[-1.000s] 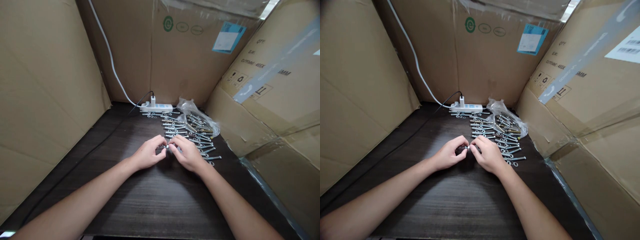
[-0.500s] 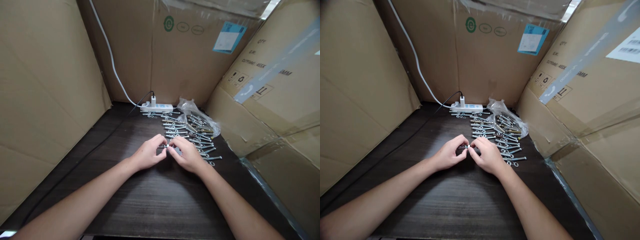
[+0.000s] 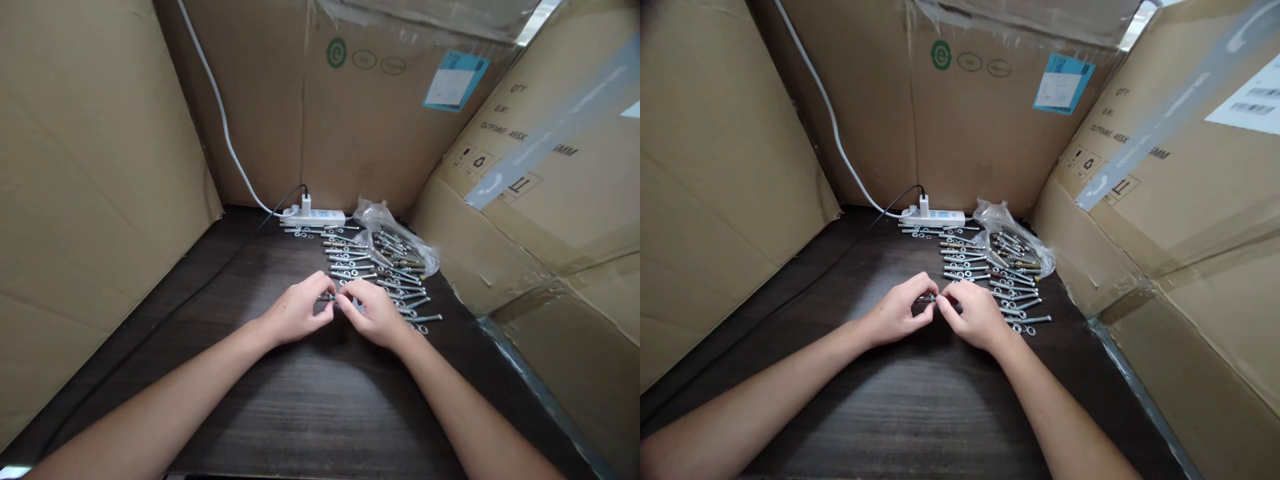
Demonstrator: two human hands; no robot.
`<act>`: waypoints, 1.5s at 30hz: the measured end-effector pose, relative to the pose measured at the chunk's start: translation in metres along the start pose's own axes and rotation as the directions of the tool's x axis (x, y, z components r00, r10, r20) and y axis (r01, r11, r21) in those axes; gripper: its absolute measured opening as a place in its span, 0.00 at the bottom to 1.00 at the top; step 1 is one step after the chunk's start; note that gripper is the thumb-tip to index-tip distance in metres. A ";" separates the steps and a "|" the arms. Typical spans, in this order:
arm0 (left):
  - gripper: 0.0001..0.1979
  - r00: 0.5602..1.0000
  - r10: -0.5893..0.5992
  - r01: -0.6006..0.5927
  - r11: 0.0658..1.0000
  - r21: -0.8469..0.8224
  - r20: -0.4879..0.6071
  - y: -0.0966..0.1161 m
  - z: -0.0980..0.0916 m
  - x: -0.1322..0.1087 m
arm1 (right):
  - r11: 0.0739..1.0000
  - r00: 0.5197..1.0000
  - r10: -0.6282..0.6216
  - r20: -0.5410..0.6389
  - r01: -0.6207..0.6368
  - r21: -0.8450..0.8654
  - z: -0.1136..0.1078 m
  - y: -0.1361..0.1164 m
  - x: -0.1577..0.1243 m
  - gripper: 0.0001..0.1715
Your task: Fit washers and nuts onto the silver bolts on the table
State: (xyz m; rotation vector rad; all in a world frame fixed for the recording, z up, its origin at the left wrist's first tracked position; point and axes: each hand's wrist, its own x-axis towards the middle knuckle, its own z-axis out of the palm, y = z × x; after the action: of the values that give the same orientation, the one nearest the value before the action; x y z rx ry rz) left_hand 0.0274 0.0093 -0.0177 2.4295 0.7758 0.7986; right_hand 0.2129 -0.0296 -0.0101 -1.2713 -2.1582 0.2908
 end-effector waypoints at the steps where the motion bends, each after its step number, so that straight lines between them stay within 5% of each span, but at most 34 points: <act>1: 0.05 1.000 0.005 -0.005 1.000 0.004 0.004 0.001 0.000 0.000 | 1.000 1.000 0.005 0.011 -0.005 -0.001 0.001 0.001 0.000 0.14; 4: 0.05 1.000 0.005 -0.005 1.000 0.016 0.001 0.001 -0.001 0.001 | 1.000 0.999 0.029 0.014 -0.029 -0.001 0.000 0.000 0.000 0.17; 11: 0.06 1.000 -0.014 0.014 1.000 0.001 0.007 0.002 -0.002 0.000 | 0.997 0.999 0.045 0.000 -0.045 0.059 -0.003 -0.006 0.000 0.04; 17: 0.05 0.999 0.029 -0.029 0.999 0.033 0.019 0.002 -0.001 0.000 | 0.996 0.998 0.065 0.024 -0.067 0.053 -0.001 -0.001 0.000 0.16; 24: 0.05 1.000 0.028 -0.028 1.000 0.011 0.003 0.003 -0.002 0.000 | 0.993 0.998 0.056 0.034 -0.059 0.099 -0.003 -0.004 -0.001 0.06; 31: 0.05 0.998 0.055 -0.055 0.998 -0.007 -0.012 0.003 -0.002 0.000 | 0.995 0.997 0.056 0.051 -0.060 0.083 0.001 0.000 0.000 0.19; 38: 0.05 1.000 0.025 -0.025 1.000 0.009 -0.015 0.003 -0.002 0.000 | 0.985 0.995 0.081 0.052 -0.088 0.146 -0.001 -0.002 -0.002 0.05; 45: 0.06 0.999 0.039 -0.039 0.999 0.014 0.004 0.003 -0.001 0.000 | 0.980 0.993 0.095 0.071 -0.106 0.168 0.004 0.004 -0.001 0.18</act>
State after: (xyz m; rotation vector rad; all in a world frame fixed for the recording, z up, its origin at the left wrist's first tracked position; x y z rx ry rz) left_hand 0.0278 0.0073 -0.0156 2.4647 0.7375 0.8062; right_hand 0.2133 -0.0280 -0.0155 -1.2896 -2.0739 0.5529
